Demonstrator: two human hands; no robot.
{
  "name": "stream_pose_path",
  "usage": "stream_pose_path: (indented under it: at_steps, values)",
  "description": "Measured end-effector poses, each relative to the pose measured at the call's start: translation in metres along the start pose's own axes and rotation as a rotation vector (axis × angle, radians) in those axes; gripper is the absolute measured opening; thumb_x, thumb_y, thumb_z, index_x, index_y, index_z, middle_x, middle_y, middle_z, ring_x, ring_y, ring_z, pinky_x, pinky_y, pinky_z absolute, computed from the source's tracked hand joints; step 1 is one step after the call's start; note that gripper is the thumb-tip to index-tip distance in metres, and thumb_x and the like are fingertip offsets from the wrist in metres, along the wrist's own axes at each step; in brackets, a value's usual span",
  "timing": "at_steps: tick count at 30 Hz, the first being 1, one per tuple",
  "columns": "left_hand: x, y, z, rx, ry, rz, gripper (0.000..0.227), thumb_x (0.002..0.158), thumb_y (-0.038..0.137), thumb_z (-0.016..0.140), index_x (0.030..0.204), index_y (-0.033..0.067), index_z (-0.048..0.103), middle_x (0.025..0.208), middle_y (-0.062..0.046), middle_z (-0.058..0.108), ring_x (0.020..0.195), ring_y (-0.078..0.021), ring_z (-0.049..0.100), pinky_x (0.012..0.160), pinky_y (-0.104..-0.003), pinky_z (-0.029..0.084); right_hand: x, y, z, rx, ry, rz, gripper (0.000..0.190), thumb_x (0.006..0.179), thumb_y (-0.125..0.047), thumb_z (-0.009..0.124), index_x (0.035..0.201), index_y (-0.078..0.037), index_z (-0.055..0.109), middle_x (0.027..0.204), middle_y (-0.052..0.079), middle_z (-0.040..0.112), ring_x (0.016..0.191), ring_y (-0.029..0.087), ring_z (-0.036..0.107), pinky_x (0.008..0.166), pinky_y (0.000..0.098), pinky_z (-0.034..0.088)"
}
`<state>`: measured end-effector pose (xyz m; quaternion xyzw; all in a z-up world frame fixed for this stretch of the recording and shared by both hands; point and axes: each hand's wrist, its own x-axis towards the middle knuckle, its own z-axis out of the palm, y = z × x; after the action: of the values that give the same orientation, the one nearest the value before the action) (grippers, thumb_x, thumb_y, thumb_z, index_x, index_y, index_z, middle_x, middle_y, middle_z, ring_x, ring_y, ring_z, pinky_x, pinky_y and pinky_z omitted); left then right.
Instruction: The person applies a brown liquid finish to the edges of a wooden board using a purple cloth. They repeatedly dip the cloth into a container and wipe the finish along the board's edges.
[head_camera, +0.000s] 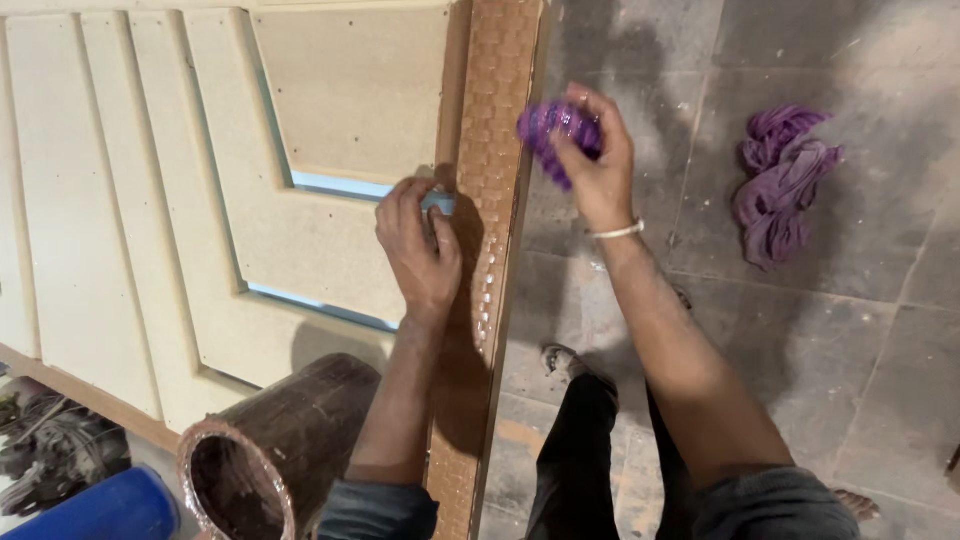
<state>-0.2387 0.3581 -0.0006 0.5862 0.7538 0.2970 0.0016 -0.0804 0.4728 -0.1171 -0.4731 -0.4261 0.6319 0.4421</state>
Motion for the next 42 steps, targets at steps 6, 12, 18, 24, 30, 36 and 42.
stream_pose_path:
  at_steps: [6,12,18,24,30,36,42]
  values:
    - [0.017,-0.009,0.018,0.027,-0.076,0.084,0.032,0.102,0.009,0.052,0.132,0.0006,0.060,0.143,-0.019,0.057,0.139,-0.0401,0.049,0.119,-0.054,0.036,-0.084,-0.001,0.023,-0.202,-0.077,-0.422,0.054,0.094,0.009,0.066,0.144,-0.009,0.058,0.149,0.018,0.052,0.128,0.028,0.061,0.095,0.0259,0.063]
    - [0.021,-0.014,0.024,-0.026,-0.090,0.091,0.033,0.104,0.010,0.049,0.134,-0.0010,0.058,0.150,-0.019,0.054,0.148,-0.0428,0.042,0.127,-0.055,0.031,-0.157,-0.012,0.024,-0.522,-0.065,-0.228,0.056,0.087,0.009,0.066,0.140,-0.009,0.064,0.136,0.018,0.056,0.124,0.029,0.055,0.105,0.0420,0.053]
    - [0.020,-0.014,0.027,0.006,-0.086,0.095,0.034,0.104,0.012,0.050,0.134,-0.0019,0.058,0.150,-0.021,0.053,0.147,-0.0423,0.042,0.127,-0.056,0.031,0.036,0.017,0.033,-0.453,0.141,-0.459,0.055,0.097,0.010,0.066,0.143,-0.021,0.063,0.148,0.015,0.055,0.137,0.030,0.054,0.114,0.0401,0.053]
    - [0.025,-0.013,0.027,0.058,-0.136,0.129,0.039,0.102,0.017,0.050,0.135,-0.0020,0.058,0.152,-0.021,0.051,0.148,-0.0404,0.041,0.127,-0.058,0.028,0.053,0.016,0.019,-0.554,0.096,-0.488,0.060,0.097,0.011,0.064,0.145,-0.026,0.065,0.141,0.009,0.063,0.123,0.025,0.060,0.103,0.0345,0.060]
    - [0.022,-0.013,0.026,0.128,-0.192,0.150,0.041,0.101,0.020,0.049,0.136,0.0010,0.060,0.155,-0.019,0.050,0.150,-0.0378,0.039,0.128,-0.058,0.026,-0.024,0.017,0.012,-0.670,0.047,-0.518,0.050,0.094,-0.001,0.073,0.138,-0.025,0.068,0.133,0.012,0.061,0.119,0.030,0.058,0.095,0.0385,0.058]
    - [0.023,-0.012,0.027,0.125,-0.191,0.143,0.042,0.102,0.021,0.050,0.137,-0.0007,0.059,0.155,-0.020,0.050,0.150,-0.0381,0.038,0.128,-0.057,0.026,0.099,0.015,0.023,-0.598,0.189,-0.670,0.049,0.101,0.002,0.070,0.141,-0.025,0.067,0.139,0.009,0.061,0.123,0.026,0.059,0.105,0.0371,0.059]
    - [0.024,-0.012,0.027,0.121,-0.193,0.135,0.043,0.101,0.021,0.051,0.136,-0.0020,0.059,0.154,-0.021,0.050,0.149,-0.0391,0.039,0.127,-0.057,0.027,0.028,0.008,0.018,-0.647,0.078,-0.573,0.051,0.097,0.003,0.066,0.142,-0.022,0.066,0.140,0.012,0.062,0.120,0.028,0.058,0.093,0.0371,0.058]
